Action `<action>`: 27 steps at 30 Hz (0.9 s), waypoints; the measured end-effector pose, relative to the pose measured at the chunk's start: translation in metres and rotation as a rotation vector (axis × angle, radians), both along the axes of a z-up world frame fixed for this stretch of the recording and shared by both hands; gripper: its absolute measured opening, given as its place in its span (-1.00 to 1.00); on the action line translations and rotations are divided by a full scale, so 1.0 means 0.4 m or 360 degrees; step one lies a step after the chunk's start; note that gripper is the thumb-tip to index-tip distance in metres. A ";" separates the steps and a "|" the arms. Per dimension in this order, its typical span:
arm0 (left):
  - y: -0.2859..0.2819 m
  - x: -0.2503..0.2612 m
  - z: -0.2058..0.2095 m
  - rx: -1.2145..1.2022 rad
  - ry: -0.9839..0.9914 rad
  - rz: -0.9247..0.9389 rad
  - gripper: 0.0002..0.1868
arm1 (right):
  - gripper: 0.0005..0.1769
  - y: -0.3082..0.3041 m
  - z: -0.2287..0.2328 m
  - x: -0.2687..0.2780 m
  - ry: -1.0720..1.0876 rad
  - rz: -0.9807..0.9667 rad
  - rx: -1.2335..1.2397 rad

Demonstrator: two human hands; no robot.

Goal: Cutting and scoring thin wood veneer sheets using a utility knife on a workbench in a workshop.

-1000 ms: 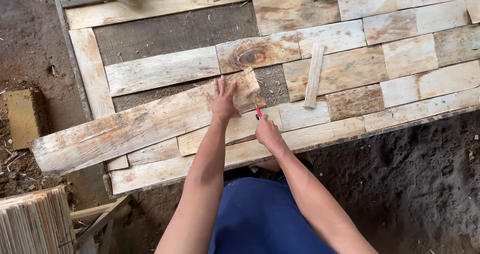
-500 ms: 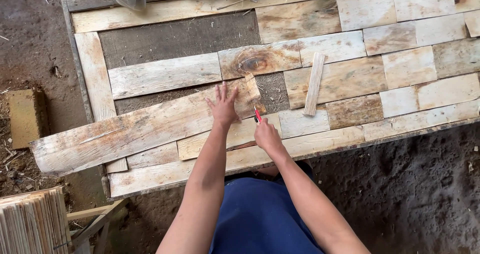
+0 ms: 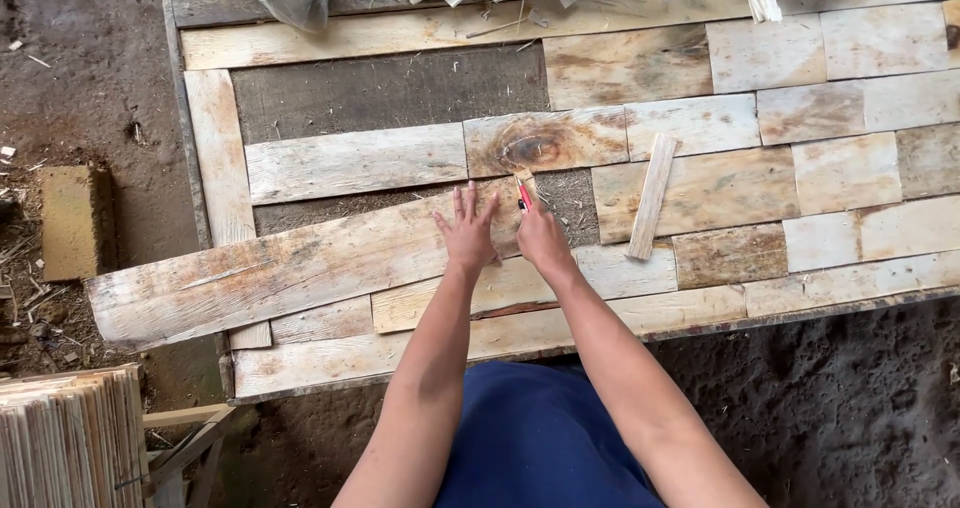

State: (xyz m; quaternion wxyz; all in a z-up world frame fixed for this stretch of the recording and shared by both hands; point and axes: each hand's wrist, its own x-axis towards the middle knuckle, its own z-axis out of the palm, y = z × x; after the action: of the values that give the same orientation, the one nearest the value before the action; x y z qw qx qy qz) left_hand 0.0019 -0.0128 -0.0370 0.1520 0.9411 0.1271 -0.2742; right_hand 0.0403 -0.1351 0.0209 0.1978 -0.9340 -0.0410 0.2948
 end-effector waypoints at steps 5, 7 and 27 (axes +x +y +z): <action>-0.003 -0.002 -0.019 -0.0018 -0.0022 0.0033 0.43 | -0.62 -0.002 -0.059 0.015 -0.0039 0.0072 -0.0063; -0.003 -0.001 -0.018 -0.0022 -0.0027 0.0036 0.43 | -0.62 0.001 -0.060 0.018 -0.0050 0.0058 -0.0064; -0.010 -0.010 -0.020 -0.0003 -0.0018 0.0041 0.45 | -0.63 -0.024 -0.033 -0.047 0.0195 -0.0003 -0.0170</action>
State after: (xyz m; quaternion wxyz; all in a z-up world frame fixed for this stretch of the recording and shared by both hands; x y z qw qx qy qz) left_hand -0.0022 -0.0168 -0.0450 0.1572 0.9407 0.1382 -0.2671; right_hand 0.0216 -0.1446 0.0078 0.1502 -0.9235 -0.0121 0.3529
